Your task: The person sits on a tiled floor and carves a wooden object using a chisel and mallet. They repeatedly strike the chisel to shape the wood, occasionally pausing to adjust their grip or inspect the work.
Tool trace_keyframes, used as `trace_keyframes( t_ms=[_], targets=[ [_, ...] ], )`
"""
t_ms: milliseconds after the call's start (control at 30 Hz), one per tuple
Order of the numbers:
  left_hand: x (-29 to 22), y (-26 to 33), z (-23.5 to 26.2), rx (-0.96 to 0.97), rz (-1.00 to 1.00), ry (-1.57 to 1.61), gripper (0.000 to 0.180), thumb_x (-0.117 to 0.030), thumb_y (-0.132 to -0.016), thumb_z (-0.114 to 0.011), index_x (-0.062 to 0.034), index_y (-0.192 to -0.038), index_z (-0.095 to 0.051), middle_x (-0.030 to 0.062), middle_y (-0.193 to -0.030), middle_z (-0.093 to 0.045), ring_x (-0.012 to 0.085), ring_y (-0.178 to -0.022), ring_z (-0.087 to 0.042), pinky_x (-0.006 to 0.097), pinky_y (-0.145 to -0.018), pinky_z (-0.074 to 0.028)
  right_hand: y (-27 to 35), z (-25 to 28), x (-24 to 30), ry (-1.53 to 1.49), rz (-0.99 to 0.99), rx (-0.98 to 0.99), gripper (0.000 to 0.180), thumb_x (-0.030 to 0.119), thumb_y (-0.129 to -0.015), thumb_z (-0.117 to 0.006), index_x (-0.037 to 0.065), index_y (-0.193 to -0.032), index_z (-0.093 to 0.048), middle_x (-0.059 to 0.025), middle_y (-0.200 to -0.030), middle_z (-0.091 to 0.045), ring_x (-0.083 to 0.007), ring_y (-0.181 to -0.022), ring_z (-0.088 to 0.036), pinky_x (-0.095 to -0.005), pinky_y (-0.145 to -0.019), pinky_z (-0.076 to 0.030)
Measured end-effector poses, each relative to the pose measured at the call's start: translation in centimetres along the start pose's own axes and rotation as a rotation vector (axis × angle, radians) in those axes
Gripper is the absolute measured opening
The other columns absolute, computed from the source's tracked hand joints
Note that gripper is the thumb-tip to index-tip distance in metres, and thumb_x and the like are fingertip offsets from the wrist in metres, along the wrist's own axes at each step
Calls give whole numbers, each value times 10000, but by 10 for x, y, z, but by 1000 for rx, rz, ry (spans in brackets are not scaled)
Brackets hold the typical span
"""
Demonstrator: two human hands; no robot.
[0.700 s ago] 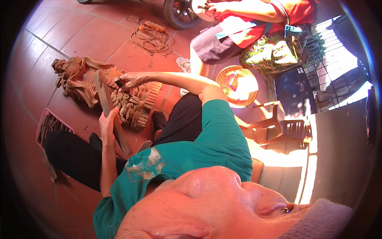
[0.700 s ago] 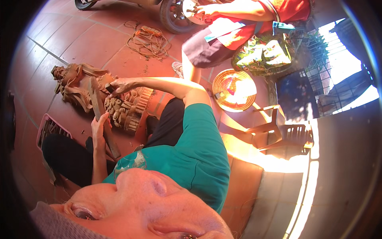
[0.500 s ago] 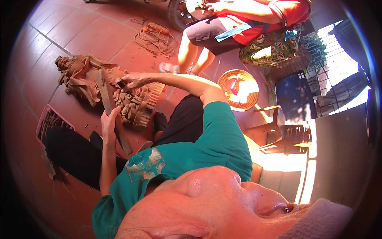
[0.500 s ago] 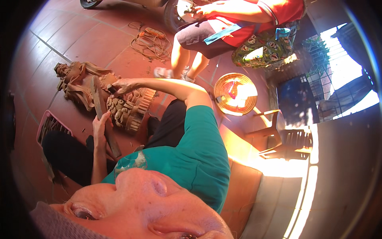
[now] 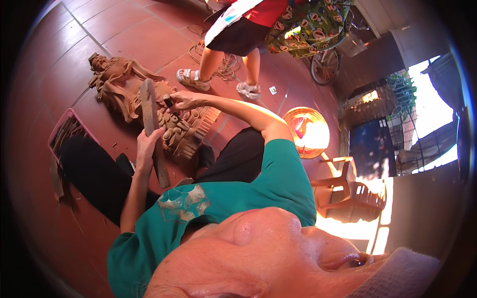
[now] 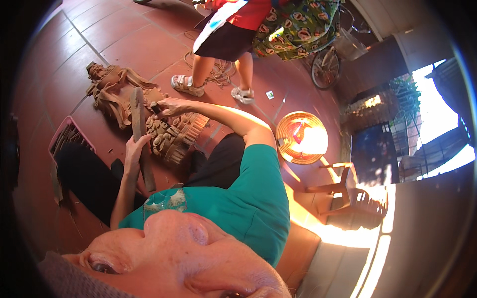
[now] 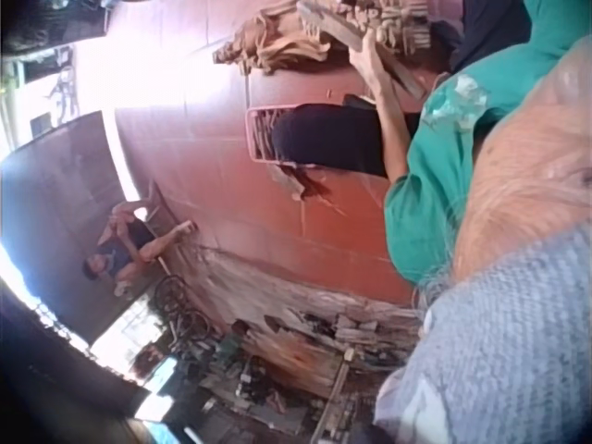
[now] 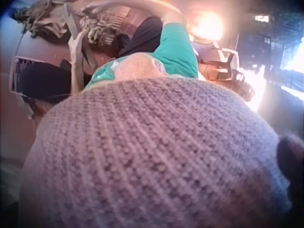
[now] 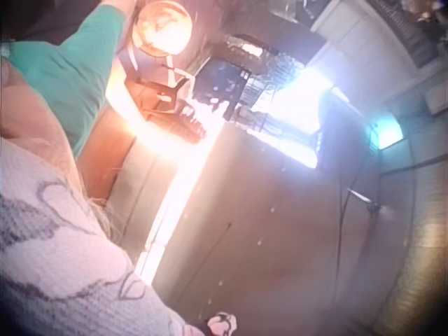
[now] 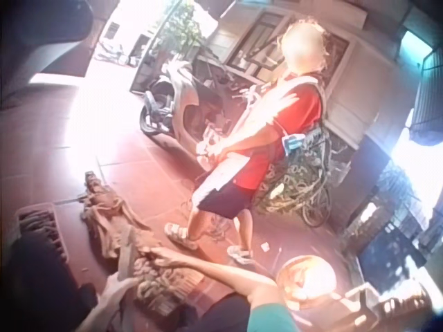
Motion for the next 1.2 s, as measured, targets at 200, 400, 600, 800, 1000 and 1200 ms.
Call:
trace_keyframes(
  t_ms=[200, 400, 600, 800, 1000, 1200],
  targets=[
    [-1, 2, 0, -8, 2, -1, 280, -235, -865, -749, -25, -976, -602, 21, -732, -597, 112, -557, -590, 271, -497, -493, 5, -1, 7, -168, -53, 22, 427, 367, -939, -730, 15, -1147, -607, -108, -896, -665, -169, -762, -702, -329, -673, -584],
    [-1, 2, -2, 29, -32, 17, 279, -227, -855, -739, -14, -974, -603, 23, -716, -590, 116, -551, -586, 277, -490, -481, 2, -6, -9, -205, -26, 57, 404, 324, -962, -692, 0, -1178, -584, -139, -903, -689, -208, -709, -730, -336, -649, -587],
    [-4, 6, 2, -22, -48, 4, 300, -248, -840, -740, -9, -959, -603, 28, -713, -586, 116, -552, -577, 274, -490, -463, 1, -9, 4, -281, -25, 65, 481, 304, -966, -695, 54, -1352, -553, -94, -1019, -699, -166, -761, -696, -322, -679, -612],
    [4, 5, 5, 11, 0, -3, 319, -248, -854, -744, -15, -1038, -626, 12, -829, -612, 81, -690, -584, 246, -611, -501, -2, -5, 8, -229, 2, 53, 333, 293, -983, -690, 16, -1138, -588, -63, -1015, -635, -141, -908, -639, -313, -806, -557],
    [-3, 7, 3, 16, -42, -2, 353, -249, -856, -739, -5, -1096, -650, 8, -854, -622, 82, -710, -582, 256, -609, -481, -2, 0, 19, -166, 59, -11, 291, 285, -983, -694, 35, -1110, -617, -23, -1001, -657, -127, -967, -625, -320, -880, -511],
    [1, 4, 7, 4, -41, -37, 312, -248, -868, -746, -25, -1062, -645, 0, -826, -613, 76, -688, -587, 251, -575, -486, -1, 3, -3, -274, -63, 13, 288, 301, -971, -713, 63, -1110, -629, -32, -941, -678, -124, -848, -671, -300, -723, -566]
  ],
)
Point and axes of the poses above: each hand's wrist, its own y-axis away from the middle knuckle, its own z-axis out of the back of the hand, x = y × z, the point moved 8 cm from there along -y, towards the middle knuckle
